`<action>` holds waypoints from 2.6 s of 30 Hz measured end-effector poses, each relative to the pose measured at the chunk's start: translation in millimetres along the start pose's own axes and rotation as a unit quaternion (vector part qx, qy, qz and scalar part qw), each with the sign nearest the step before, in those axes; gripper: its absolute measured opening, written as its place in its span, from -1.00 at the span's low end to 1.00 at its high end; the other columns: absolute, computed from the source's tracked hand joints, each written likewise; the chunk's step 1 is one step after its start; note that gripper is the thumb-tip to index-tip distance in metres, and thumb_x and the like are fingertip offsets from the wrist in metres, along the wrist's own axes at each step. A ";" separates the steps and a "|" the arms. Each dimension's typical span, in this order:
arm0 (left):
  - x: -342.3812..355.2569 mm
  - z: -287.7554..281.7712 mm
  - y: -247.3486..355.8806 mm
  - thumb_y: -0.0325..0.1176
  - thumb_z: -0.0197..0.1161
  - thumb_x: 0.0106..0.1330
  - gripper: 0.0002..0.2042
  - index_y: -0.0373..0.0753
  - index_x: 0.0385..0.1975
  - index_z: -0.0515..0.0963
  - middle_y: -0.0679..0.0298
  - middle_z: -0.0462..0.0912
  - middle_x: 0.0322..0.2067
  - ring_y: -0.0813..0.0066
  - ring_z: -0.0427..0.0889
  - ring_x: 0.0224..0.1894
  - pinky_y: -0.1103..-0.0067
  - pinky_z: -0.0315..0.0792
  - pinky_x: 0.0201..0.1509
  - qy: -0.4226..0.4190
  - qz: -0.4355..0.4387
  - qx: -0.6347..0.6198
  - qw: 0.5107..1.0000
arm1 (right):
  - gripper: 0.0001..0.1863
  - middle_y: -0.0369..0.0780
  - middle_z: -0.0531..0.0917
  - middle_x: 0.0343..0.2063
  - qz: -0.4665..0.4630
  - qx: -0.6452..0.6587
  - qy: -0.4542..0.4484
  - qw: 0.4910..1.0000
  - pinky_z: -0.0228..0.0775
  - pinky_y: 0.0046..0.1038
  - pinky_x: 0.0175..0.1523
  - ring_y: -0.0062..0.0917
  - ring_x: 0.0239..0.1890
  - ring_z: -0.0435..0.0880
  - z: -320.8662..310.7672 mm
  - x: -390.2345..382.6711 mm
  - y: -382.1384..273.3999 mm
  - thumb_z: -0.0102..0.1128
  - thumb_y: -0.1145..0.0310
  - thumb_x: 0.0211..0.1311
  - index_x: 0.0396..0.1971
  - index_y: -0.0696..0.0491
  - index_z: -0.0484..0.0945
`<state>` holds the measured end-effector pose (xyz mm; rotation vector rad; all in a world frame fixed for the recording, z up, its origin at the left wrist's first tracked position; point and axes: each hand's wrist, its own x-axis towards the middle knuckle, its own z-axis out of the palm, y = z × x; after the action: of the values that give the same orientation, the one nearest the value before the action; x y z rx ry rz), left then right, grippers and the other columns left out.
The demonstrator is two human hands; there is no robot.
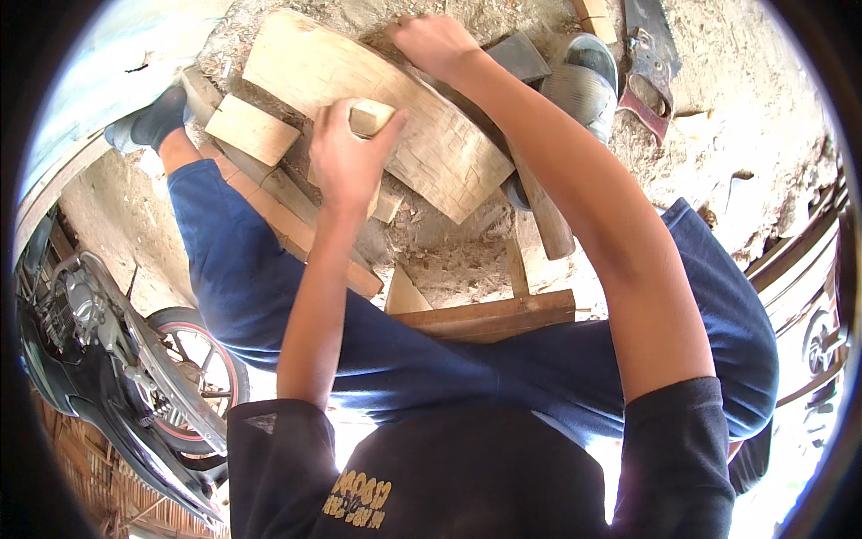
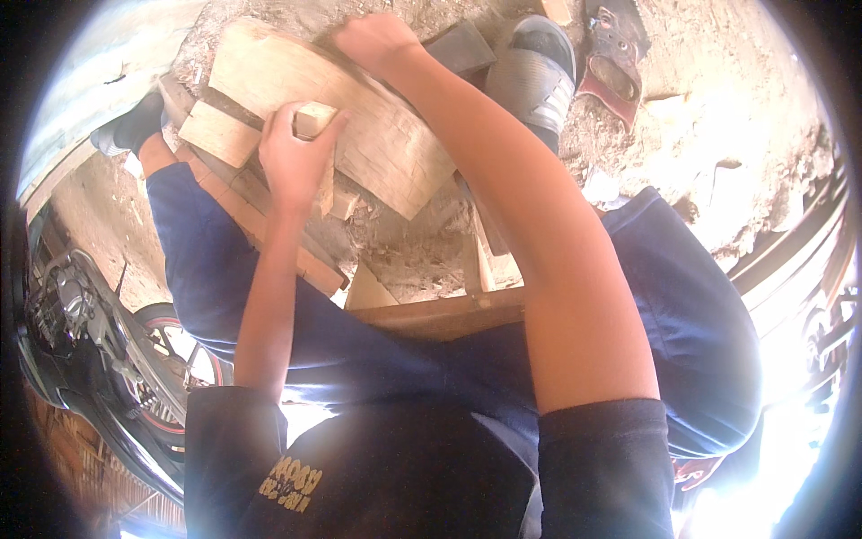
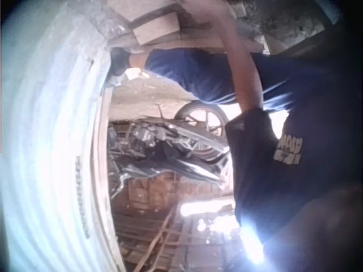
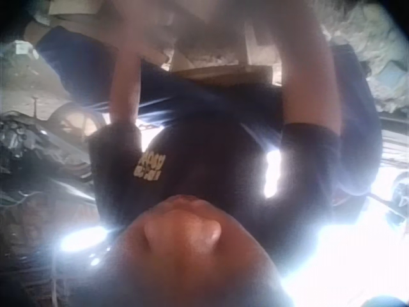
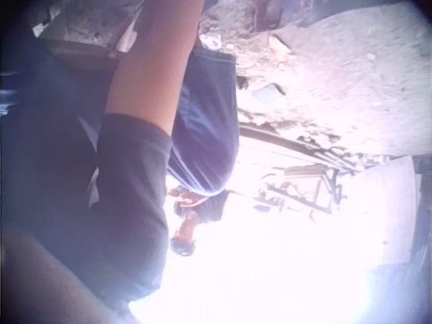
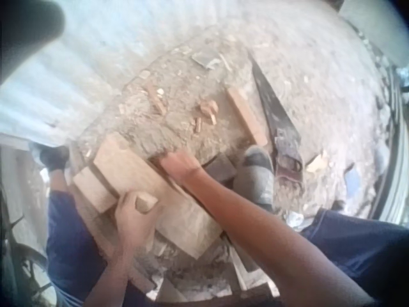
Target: The person sits on the ground and uses a small axe to split and shape small wooden blocks. They repeatedly strike the wood, rotate the pieces, and inspect the cuts while working on a larger plank.
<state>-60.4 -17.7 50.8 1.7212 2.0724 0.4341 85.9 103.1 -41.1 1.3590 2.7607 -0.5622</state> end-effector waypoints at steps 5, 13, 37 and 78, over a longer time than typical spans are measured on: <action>-7.1 8.6 10.5 -0.09 0.61 0.03 -0.51 -0.31 -0.17 0.64 0.08 0.63 -0.18 0.09 0.64 -0.10 0.31 0.52 0.00 0.024 -0.034 -0.011 0.999 | -0.82 -0.10 0.71 -0.17 -0.009 -0.008 -0.038 0.999 0.67 -0.30 -0.05 -0.22 -0.10 0.76 -20.2 -3.4 -1.0 0.23 0.50 0.20 -0.18 0.10 0.62; -11.2 34.9 10.9 -0.16 0.62 0.03 -0.50 -0.26 -0.11 0.59 0.13 0.59 -0.18 0.14 0.61 -0.10 0.30 0.50 -0.02 0.070 -0.027 -0.048 0.996 | -0.88 -0.08 0.74 -0.27 0.040 0.115 -0.022 0.992 0.64 -0.23 -0.05 -0.21 -0.17 0.77 -23.7 0.6 4.5 0.23 0.46 0.18 -0.33 0.17 0.62; -11.3 21.7 6.0 -0.39 0.14 0.38 -0.68 -0.36 0.08 0.41 -0.01 0.45 -0.06 0.14 0.44 0.05 0.34 0.34 0.21 -0.041 -0.062 -0.243 0.967 | -0.81 -0.05 0.76 -0.33 0.118 0.568 -0.003 0.815 0.60 -0.40 -0.16 -0.34 -0.33 0.76 -59.4 -63.8 -14.0 0.28 0.54 0.18 -0.21 0.14 0.76; 1.2 16.3 -16.2 -0.20 -0.02 0.52 -0.71 -0.29 -0.09 0.51 0.03 0.13 0.44 -0.10 -0.15 0.54 0.02 -0.31 0.49 -0.106 0.084 -0.039 0.990 | -0.78 -0.05 0.78 -0.21 0.096 0.498 -0.039 0.861 0.65 -0.42 -0.05 -0.35 -0.20 0.80 -76.3 -62.7 -31.2 0.30 0.54 0.22 -0.13 0.19 0.72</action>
<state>-66.3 -20.0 28.6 1.8184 1.7481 0.3589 111.9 62.4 50.6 1.5952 2.2045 -2.1386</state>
